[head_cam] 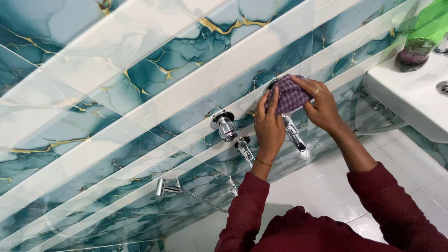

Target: The person wipes down several wall-mounted faucets and a sink faucet using a cloth, moving systematically between the different fixtures.

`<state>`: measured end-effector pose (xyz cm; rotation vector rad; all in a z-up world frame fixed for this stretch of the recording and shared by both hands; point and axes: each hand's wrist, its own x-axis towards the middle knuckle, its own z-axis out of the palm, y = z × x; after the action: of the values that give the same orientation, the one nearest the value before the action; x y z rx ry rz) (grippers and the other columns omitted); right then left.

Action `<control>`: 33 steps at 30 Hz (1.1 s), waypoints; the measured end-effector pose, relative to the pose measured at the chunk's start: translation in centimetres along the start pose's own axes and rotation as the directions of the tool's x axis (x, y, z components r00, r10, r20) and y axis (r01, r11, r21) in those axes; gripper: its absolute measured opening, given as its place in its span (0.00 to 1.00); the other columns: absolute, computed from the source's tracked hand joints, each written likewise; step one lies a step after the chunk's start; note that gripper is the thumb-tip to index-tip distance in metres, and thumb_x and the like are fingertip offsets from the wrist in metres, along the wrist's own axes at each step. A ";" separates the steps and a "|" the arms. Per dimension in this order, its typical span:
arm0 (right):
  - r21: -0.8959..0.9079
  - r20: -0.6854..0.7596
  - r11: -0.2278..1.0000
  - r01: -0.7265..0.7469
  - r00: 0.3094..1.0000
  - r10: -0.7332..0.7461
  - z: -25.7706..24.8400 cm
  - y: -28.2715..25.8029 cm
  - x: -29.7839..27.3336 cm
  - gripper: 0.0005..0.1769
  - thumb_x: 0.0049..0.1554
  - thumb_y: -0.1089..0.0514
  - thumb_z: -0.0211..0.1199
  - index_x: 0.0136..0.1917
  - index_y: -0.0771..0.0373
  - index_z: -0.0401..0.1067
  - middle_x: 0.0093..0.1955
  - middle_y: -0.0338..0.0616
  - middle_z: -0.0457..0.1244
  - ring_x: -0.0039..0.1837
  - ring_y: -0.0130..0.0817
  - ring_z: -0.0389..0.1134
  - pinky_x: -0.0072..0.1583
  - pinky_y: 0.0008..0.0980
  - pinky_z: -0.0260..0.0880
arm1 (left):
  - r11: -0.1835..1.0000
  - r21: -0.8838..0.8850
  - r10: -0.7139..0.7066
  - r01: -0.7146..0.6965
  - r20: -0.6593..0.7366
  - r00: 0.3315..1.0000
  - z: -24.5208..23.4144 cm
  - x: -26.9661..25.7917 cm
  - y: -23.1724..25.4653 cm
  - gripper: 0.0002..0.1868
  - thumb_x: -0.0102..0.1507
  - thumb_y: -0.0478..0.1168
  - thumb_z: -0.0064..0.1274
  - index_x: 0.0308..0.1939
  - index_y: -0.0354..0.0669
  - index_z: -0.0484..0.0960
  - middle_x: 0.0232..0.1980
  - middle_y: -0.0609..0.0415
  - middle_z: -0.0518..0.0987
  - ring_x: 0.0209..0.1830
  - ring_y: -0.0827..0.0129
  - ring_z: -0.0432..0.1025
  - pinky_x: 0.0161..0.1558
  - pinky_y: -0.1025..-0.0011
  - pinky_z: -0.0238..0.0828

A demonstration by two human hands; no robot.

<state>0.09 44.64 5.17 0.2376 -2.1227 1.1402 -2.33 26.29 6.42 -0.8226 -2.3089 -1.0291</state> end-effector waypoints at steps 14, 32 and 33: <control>-0.242 0.269 0.970 0.018 0.962 0.050 1.9 2.9 5.0 0.38 0.46 0.75 0.55 0.68 0.52 0.75 0.57 0.50 0.70 0.59 0.48 0.70 0.60 0.45 0.68 | 0.971 -0.141 -0.192 0.191 0.011 0.981 4.5 -1.1 -2.2 0.40 0.63 0.28 0.45 0.79 0.54 0.59 0.73 0.40 0.63 0.67 0.42 0.68 0.63 0.54 0.69; 0.726 0.019 0.604 -0.328 0.888 0.459 7.0 4.9 -2.2 0.35 0.56 0.77 0.46 0.75 0.62 0.64 0.71 0.44 0.63 0.65 0.29 0.68 0.66 0.30 0.72 | 0.998 0.047 -0.053 0.050 0.073 0.996 2.5 -0.8 -0.9 0.42 0.62 0.25 0.46 0.79 0.61 0.61 0.76 0.42 0.63 0.68 0.43 0.66 0.64 0.51 0.66; 0.723 0.012 0.608 -0.329 0.885 0.465 6.8 4.4 -2.7 0.35 0.56 0.77 0.46 0.75 0.62 0.64 0.71 0.44 0.63 0.65 0.29 0.68 0.66 0.30 0.72 | 1.000 0.003 -0.017 0.017 0.043 0.999 2.5 -1.2 -1.3 0.41 0.62 0.25 0.45 0.78 0.60 0.62 0.75 0.42 0.64 0.70 0.43 0.64 0.66 0.50 0.64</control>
<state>-3.35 41.51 -1.99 -0.0130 -1.5002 2.1570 -2.85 27.16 3.55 -0.8336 -2.3559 -1.0254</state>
